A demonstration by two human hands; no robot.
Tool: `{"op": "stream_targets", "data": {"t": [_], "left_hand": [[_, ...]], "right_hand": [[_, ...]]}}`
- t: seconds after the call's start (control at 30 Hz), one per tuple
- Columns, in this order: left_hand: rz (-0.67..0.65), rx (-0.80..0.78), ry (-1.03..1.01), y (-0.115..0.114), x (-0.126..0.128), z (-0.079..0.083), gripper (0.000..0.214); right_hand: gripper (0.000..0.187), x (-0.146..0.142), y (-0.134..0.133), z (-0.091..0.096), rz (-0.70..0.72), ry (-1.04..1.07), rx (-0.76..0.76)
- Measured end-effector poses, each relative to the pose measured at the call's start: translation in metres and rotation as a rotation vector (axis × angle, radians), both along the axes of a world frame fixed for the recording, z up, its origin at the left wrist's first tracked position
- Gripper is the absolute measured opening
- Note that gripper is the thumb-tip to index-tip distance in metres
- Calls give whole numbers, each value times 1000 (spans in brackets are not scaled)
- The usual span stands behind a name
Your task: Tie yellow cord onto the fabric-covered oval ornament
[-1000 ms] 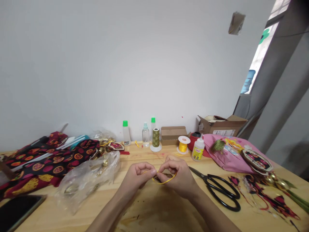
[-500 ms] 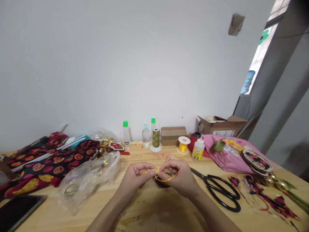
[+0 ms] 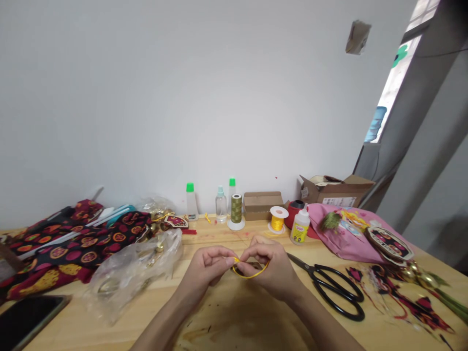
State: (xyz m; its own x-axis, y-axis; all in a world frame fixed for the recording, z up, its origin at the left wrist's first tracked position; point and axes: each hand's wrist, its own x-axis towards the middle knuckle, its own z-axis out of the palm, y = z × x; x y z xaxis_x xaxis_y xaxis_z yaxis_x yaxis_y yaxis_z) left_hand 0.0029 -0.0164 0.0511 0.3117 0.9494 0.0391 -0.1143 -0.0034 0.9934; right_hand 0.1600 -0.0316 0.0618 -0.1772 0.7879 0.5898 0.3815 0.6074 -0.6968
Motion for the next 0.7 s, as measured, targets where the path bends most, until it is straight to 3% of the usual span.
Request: {"op": "stream_targets", "data": {"t": [0.43,0.6,0.7], "left_hand": [[-77,-18,-16,3,-3,-5,22],[-50,8,53,4,-1,-5,24],[-31,12,78,4,-1,-5,23]], "right_hand": [[9,2,-2,-6,-35,-212,305],[16,5,0,-7,-146,-376,485],[20,8,-1,-7,-195,-466,510]]}}
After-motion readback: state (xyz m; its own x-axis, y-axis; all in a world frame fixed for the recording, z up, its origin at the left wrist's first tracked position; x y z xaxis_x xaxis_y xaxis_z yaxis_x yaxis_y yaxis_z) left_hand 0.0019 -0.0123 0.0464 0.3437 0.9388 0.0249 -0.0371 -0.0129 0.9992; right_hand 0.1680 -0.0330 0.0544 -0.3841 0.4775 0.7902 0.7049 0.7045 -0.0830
